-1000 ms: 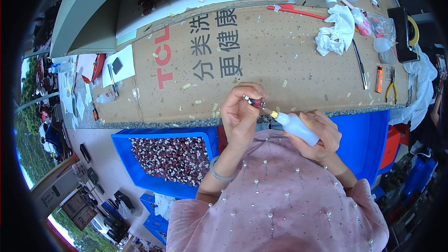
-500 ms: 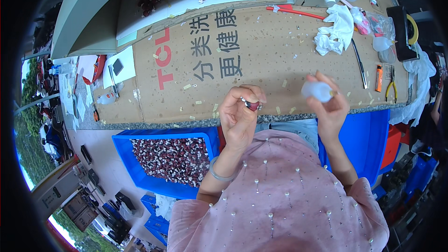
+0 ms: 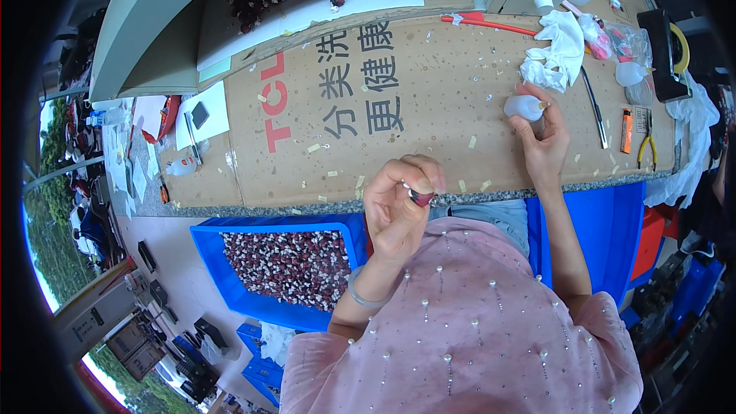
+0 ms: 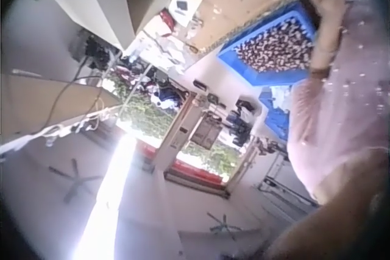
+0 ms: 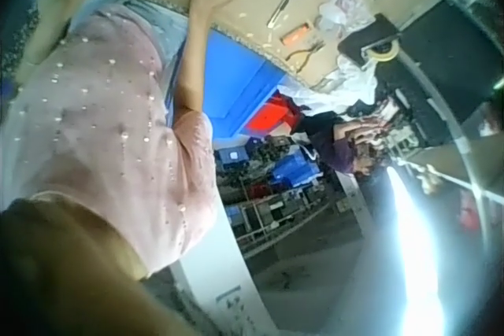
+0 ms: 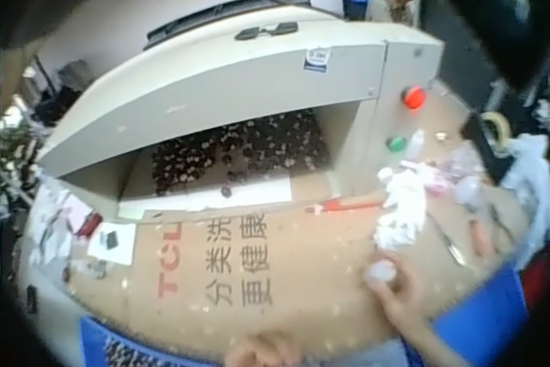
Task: The person assembles small electronic or mechanical components by hand, joining them with glue from a glue bottle.
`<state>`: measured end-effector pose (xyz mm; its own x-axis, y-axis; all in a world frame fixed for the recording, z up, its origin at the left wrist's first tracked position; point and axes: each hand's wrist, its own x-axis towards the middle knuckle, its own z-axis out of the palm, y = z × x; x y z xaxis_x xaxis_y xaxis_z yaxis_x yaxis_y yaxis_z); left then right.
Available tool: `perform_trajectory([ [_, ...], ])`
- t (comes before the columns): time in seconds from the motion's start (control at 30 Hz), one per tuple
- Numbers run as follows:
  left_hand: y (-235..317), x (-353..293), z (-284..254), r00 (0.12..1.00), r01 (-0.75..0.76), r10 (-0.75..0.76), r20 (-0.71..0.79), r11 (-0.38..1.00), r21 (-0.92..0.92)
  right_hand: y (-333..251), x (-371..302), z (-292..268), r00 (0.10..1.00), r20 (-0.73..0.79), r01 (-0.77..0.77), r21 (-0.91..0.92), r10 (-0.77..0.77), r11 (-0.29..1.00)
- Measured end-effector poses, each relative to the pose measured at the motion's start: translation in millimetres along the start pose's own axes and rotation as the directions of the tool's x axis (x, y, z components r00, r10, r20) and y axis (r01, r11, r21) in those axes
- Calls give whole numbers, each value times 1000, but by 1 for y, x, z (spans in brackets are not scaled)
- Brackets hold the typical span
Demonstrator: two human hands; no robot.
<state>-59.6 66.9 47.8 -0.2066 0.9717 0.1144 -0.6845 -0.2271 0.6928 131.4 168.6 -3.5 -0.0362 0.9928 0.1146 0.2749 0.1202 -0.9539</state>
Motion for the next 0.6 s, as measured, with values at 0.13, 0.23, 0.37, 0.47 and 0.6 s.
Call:
perform_trajectory([
  [0.13, 11, 1, 7, 998, -65, 61, 29, 989, 132, -5, -4, -11, 980, 26, 198, -68, -197, 978],
  [0.23, 20, 2, 10, 994, -102, 91, 62, 971, 216, 3, -13, -25, 961, -97, 250, -110, -261, 962],
  [0.37, 24, 2, 13, 987, -158, 139, 82, 939, 306, 15, -14, -27, 915, -312, 211, -169, -256, 963],
  [0.47, 23, 4, 11, 984, -177, 160, 80, 927, 331, 17, -15, -24, 908, -371, 159, -123, -194, 980],
  [0.6, 15, 5, 4, 977, -211, 200, 70, 885, 415, 21, -15, -23, 905, -387, 169, -48, -174, 984],
])
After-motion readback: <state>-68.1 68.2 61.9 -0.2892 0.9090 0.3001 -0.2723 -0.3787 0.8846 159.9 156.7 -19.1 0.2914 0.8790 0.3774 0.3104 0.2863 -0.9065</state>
